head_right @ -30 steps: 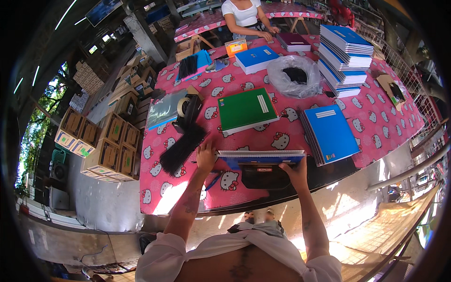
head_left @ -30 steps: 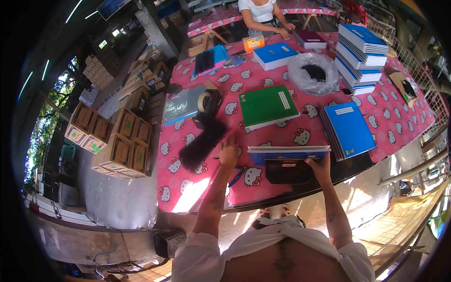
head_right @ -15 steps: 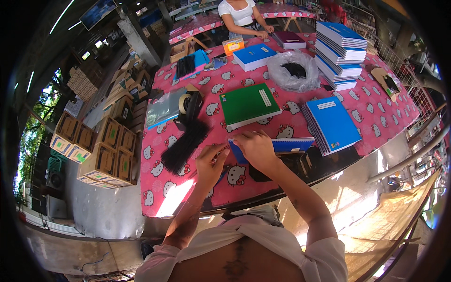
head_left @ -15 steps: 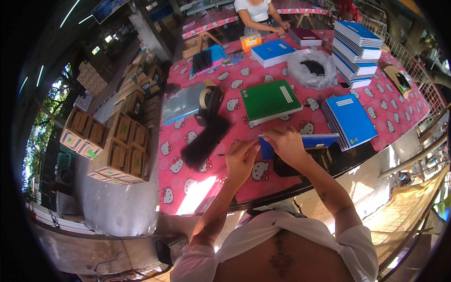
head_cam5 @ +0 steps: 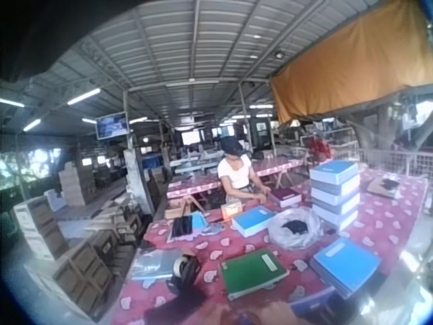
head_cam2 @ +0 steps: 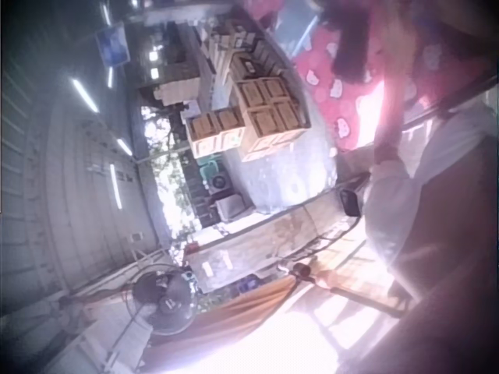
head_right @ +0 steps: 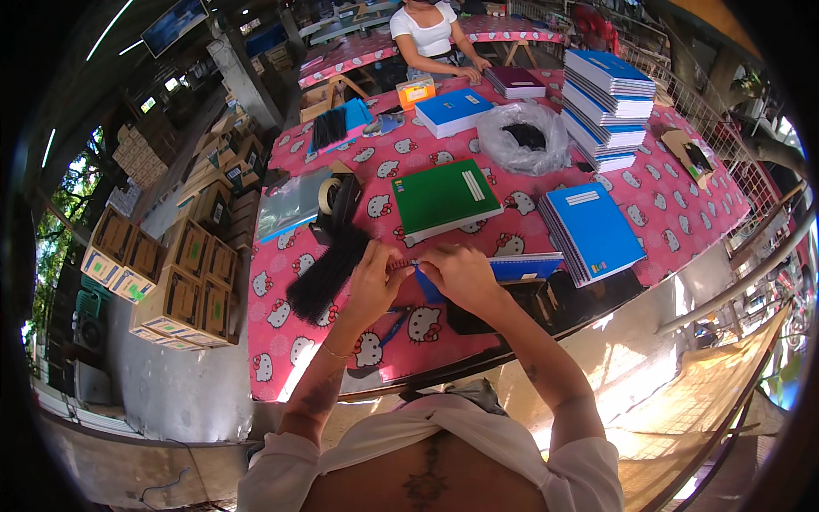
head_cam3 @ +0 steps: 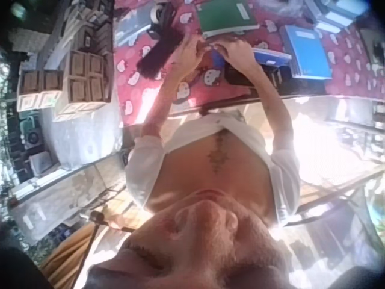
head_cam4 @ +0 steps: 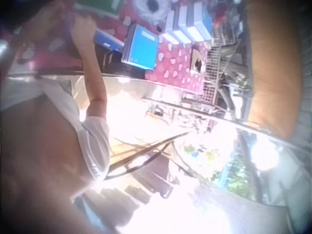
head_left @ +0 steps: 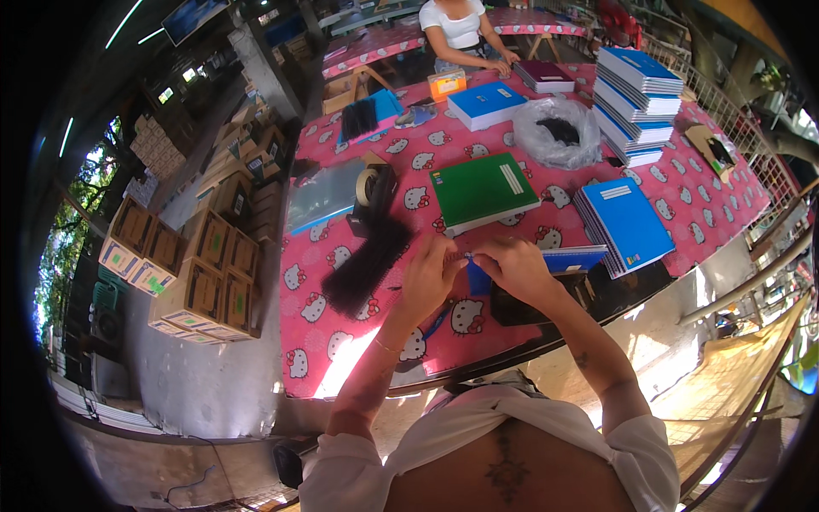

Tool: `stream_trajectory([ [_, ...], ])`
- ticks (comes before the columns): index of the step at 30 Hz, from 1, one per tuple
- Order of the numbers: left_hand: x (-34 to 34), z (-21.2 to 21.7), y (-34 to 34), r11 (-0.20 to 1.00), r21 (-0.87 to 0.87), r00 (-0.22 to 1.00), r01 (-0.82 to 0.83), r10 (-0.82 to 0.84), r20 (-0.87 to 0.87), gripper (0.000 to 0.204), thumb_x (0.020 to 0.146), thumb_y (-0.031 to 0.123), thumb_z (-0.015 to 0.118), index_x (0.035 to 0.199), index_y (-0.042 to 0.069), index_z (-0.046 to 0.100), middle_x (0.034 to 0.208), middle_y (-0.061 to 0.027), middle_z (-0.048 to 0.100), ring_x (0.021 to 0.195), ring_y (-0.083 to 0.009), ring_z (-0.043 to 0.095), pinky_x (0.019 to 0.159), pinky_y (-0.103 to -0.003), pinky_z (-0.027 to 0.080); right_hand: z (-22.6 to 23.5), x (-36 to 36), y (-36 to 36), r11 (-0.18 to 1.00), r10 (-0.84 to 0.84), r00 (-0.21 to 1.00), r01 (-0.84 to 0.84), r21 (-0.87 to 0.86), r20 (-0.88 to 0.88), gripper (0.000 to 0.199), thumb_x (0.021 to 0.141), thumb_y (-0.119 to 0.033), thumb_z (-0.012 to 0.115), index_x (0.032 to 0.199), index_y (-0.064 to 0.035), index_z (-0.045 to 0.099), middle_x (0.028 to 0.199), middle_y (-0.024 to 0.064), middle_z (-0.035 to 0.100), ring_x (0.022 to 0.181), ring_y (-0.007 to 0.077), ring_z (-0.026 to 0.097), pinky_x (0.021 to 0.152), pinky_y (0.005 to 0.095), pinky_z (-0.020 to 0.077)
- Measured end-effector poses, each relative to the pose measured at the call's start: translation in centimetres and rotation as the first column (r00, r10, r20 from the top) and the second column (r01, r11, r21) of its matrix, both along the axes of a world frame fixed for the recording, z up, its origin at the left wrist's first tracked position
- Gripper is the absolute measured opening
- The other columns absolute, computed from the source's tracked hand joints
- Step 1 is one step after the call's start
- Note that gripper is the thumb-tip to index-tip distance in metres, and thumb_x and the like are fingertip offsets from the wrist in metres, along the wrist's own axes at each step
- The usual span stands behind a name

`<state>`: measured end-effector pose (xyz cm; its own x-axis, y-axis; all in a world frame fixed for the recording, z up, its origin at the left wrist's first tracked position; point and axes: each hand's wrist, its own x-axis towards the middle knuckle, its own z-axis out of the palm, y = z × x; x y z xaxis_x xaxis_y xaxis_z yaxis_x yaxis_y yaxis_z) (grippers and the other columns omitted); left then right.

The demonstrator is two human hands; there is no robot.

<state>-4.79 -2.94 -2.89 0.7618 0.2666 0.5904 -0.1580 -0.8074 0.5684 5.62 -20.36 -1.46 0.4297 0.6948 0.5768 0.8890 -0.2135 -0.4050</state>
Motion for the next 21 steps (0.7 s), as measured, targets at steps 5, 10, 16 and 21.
stream_trajectory([
  [5,0.9,0.8,2.7,0.957,0.121,0.955,0.263,-0.24,-0.175,0.021,0.092,0.026,0.069,0.102,0.008,0.065,0.09,-0.0154,0.064,0.084,-0.0332,0.067,0.068,-0.043,0.053,0.7,0.9,0.0,0.997,0.053,0.994,-0.057,-0.042,-0.094,0.012,0.083,-0.016,0.072,0.092,-0.0082,0.069,0.089,0.0119,0.067,0.078,0.0362,0.067,0.071,0.0478,0.0544],
  [10,1.5,2.6,0.6,0.945,0.149,0.954,0.293,-0.277,-0.114,0.02,0.091,0.024,0.07,0.103,0.008,0.067,0.088,-0.015,0.064,0.08,-0.032,0.067,0.067,-0.042,0.053,0.8,2.4,-0.6,0.984,0.151,0.978,-0.163,-0.067,-0.147,0.013,0.083,-0.012,0.072,0.094,-0.0056,0.07,0.093,0.0139,0.067,0.086,0.0369,0.067,0.075,0.0475,0.0534],
  [16,2.1,2.1,1.3,0.952,0.051,0.914,0.303,-0.275,-0.298,0.022,0.092,0.027,0.069,0.102,0.008,0.065,0.091,-0.0114,0.063,0.076,-0.0327,0.066,0.065,-0.043,0.051,0.9,3.0,-0.5,0.974,0.14,0.978,-0.164,-0.157,-0.153,0.017,0.086,-0.017,0.071,0.101,-0.008,0.072,0.097,0.0143,0.068,0.091,0.0352,0.067,0.077,0.0453,0.054],
  [21,2.2,1.1,1.8,0.928,0.23,0.95,0.294,-0.257,-0.177,0.024,0.092,0.03,0.068,0.104,0.01,0.066,0.099,-0.0089,0.064,0.072,-0.033,0.065,0.063,-0.045,0.05,1.5,3.1,-3.8,0.986,0.024,0.996,-0.01,-0.165,0.085,0.017,0.088,-0.02,0.069,0.103,-0.0139,0.072,0.09,0.0119,0.071,0.083,0.0323,0.07,0.069,0.0449,0.0554],
])
